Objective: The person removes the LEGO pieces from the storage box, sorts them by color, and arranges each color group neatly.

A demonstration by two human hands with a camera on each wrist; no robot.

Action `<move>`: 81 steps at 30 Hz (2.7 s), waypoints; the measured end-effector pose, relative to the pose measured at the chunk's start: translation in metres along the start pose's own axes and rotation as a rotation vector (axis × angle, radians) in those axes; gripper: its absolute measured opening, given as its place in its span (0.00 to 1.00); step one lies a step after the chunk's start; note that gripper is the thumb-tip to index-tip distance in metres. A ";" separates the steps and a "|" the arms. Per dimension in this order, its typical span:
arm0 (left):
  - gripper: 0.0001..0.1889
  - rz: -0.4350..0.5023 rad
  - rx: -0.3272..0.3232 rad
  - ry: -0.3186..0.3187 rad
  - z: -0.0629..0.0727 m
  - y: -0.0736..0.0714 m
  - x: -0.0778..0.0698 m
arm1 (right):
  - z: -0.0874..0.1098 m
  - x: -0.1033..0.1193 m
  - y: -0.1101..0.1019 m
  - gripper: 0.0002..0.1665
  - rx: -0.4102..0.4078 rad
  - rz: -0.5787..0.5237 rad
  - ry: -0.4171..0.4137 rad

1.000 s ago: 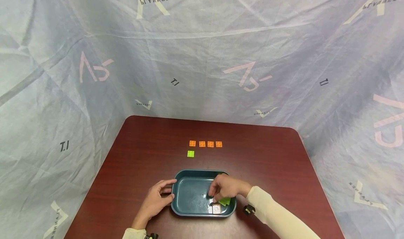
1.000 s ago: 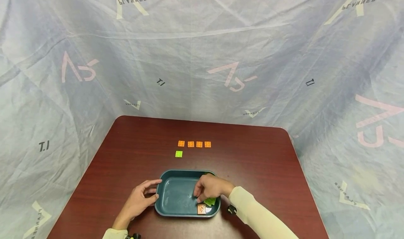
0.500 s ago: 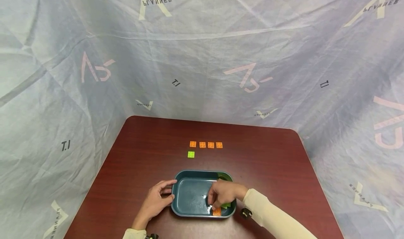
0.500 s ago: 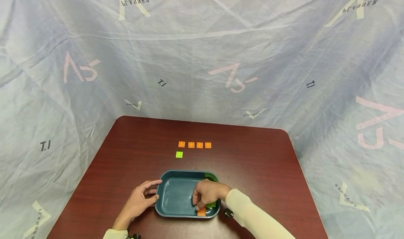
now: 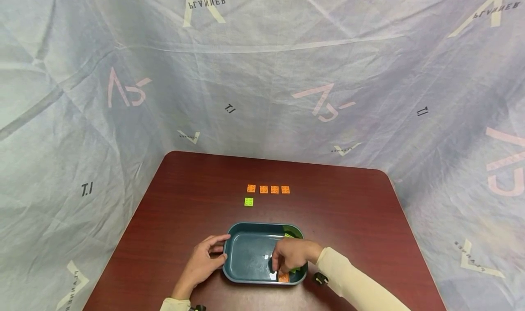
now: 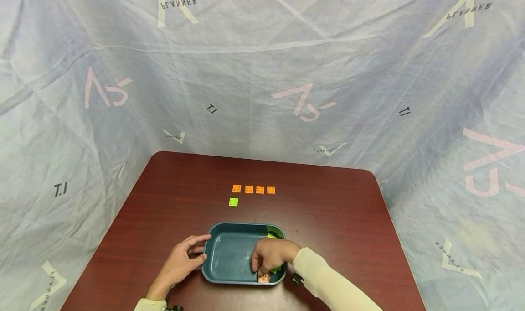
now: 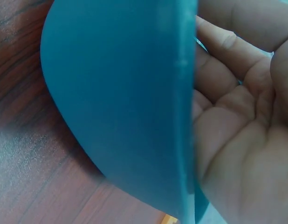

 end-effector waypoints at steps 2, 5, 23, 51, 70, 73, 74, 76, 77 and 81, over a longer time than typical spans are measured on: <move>0.27 0.002 0.000 0.000 0.000 0.000 0.000 | 0.000 0.000 -0.001 0.07 -0.004 -0.002 0.000; 0.27 0.002 0.001 -0.002 0.000 0.000 0.001 | 0.001 -0.001 -0.002 0.08 -0.012 -0.014 -0.002; 0.27 -0.005 -0.002 -0.003 0.001 0.001 -0.002 | 0.002 -0.004 -0.003 0.20 -0.037 -0.010 -0.042; 0.26 -0.037 -0.008 0.012 0.000 0.000 -0.002 | 0.005 -0.015 -0.036 0.16 -0.165 -0.302 -0.147; 0.27 -0.033 -0.003 0.023 0.000 0.001 -0.001 | 0.013 -0.025 -0.052 0.05 -0.268 -0.580 -0.187; 0.27 -0.020 0.001 0.010 0.001 0.001 0.001 | 0.014 -0.027 -0.056 0.08 -0.311 -0.570 -0.176; 0.27 -0.020 -0.001 0.010 0.001 0.001 0.001 | 0.015 -0.028 -0.058 0.09 -0.331 -0.570 -0.172; 0.27 -0.015 0.000 0.012 0.001 0.001 0.000 | 0.016 -0.031 -0.063 0.11 -0.377 -0.586 -0.159; 0.26 -0.015 0.000 0.012 0.001 0.001 -0.001 | 0.017 -0.032 -0.066 0.12 -0.403 -0.590 -0.155; 0.26 -0.001 0.007 0.013 0.000 0.001 -0.002 | 0.022 -0.037 -0.078 0.09 -0.493 -0.616 -0.147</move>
Point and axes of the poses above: each hand's wrist, its own z-axis away from the middle knuckle, its own y-axis out of the palm, x = y × z, the point moved 10 cm from there along -z, towards the middle knuckle, and after that the axes turned 5 degrees about x, right-handed, at the moved point
